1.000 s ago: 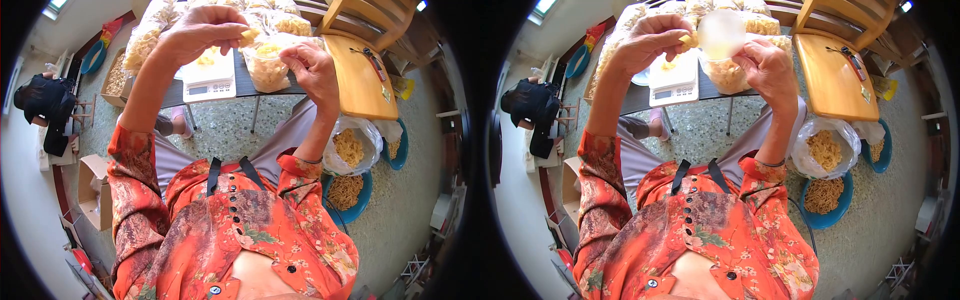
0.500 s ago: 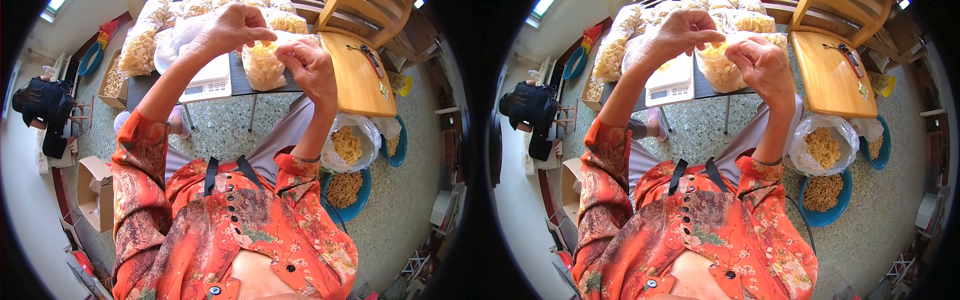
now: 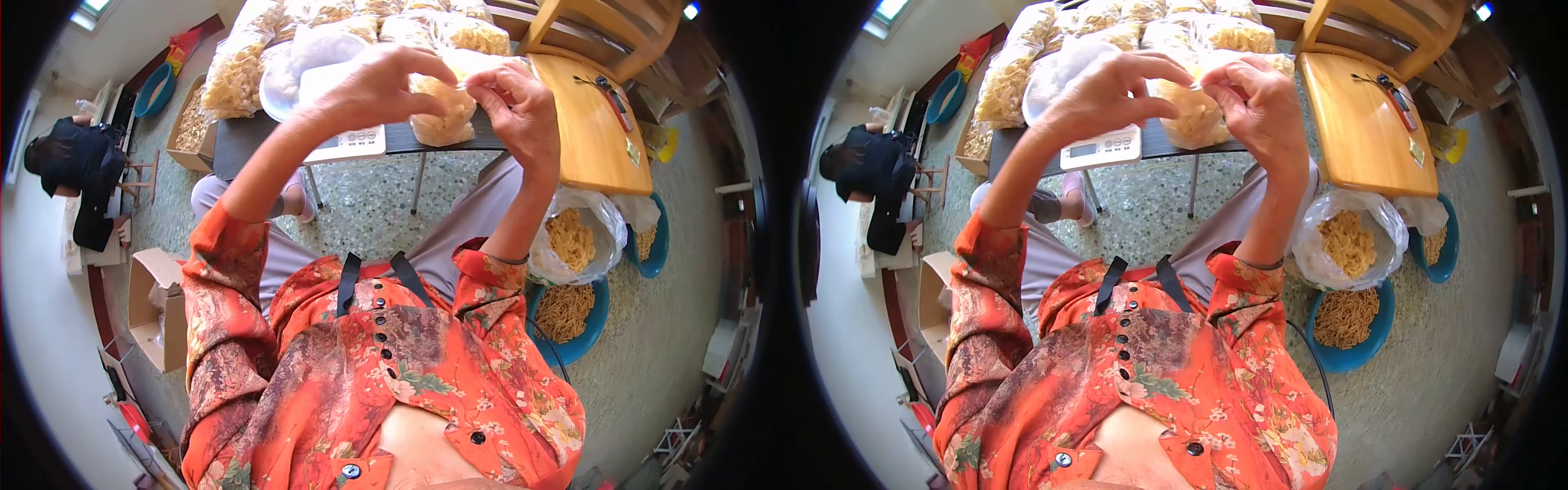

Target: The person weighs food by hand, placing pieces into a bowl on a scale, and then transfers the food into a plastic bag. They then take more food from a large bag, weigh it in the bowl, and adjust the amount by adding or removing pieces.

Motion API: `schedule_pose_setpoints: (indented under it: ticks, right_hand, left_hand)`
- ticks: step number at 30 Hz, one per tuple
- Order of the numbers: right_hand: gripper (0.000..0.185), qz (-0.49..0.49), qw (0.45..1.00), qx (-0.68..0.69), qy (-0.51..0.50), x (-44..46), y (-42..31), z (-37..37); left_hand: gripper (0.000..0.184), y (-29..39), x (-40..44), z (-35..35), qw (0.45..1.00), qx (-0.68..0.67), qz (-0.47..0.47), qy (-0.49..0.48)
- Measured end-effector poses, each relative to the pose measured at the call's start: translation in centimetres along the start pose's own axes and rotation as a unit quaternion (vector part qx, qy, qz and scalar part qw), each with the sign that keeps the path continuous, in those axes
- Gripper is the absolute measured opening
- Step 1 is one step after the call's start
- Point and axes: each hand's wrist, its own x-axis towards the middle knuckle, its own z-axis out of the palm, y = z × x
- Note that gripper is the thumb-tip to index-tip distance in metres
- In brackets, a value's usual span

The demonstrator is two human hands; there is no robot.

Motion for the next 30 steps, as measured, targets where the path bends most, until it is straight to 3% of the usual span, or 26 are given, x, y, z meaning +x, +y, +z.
schedule_pose_setpoints:
  ticks: [2, 4, 6, 9, 12, 14, 18, 20, 22, 26, 30]
  right_hand:
    - [0.008, 0.011, 1.000, 0.007, -0.013, 0.0, -0.2, -0.1]
    - [0.009, -0.005, 1.000, 0.008, -0.010, 0.0, -0.1, -0.1]
    - [0.009, -0.006, 1.000, 0.006, -0.006, 0.0, -0.3, 0.1]
    - [0.007, 0.024, 0.999, 0.021, 0.005, 0.0, -0.6, 0.1]
    - [0.006, 0.021, 1.000, -0.002, 0.000, -0.1, -0.4, -0.1]
    - [0.006, 0.023, 1.000, 0.001, 0.001, -0.2, -0.3, -0.1]
    - [0.006, 0.016, 1.000, -0.010, -0.001, -0.1, -0.3, -0.1]
    - [0.006, 0.017, 1.000, -0.017, -0.005, -0.1, -0.5, -0.1]
    - [0.006, 0.019, 0.999, -0.025, -0.010, 0.0, -0.6, 0.0]
    - [0.007, 0.021, 0.999, -0.026, -0.013, 0.1, -0.7, 0.1]
    - [0.008, 0.036, 0.999, -0.009, -0.015, 0.0, -0.6, 0.2]
  left_hand:
    - [0.032, 1.1, 0.1, 0.8, 0.985, -0.109, -0.129, -0.032]
    - [0.033, 0.4, 0.6, 1.9, 0.984, -0.168, -0.063, 0.003]
    - [0.032, 0.5, 0.8, 2.0, 0.978, -0.191, -0.084, 0.022]
    - [0.037, 1.0, 0.9, 0.9, 0.973, -0.220, -0.045, 0.047]
    - [0.024, 1.2, 0.0, -2.4, 0.973, -0.209, -0.066, 0.075]
    - [0.012, -1.2, -0.6, -4.6, 0.987, -0.126, -0.025, 0.099]
    - [0.006, -6.5, -2.0, -6.5, 0.984, 0.117, -0.115, 0.074]
    - [0.011, -8.1, -2.9, -6.4, 0.967, 0.179, -0.177, 0.024]
    - [0.013, -9.6, -3.5, -5.3, 0.946, 0.216, -0.240, 0.033]
    - [0.034, -10.7, -4.9, -4.6, 0.919, 0.315, -0.226, 0.071]
    - [0.041, -9.9, -5.1, -4.2, 0.895, 0.369, -0.249, 0.042]
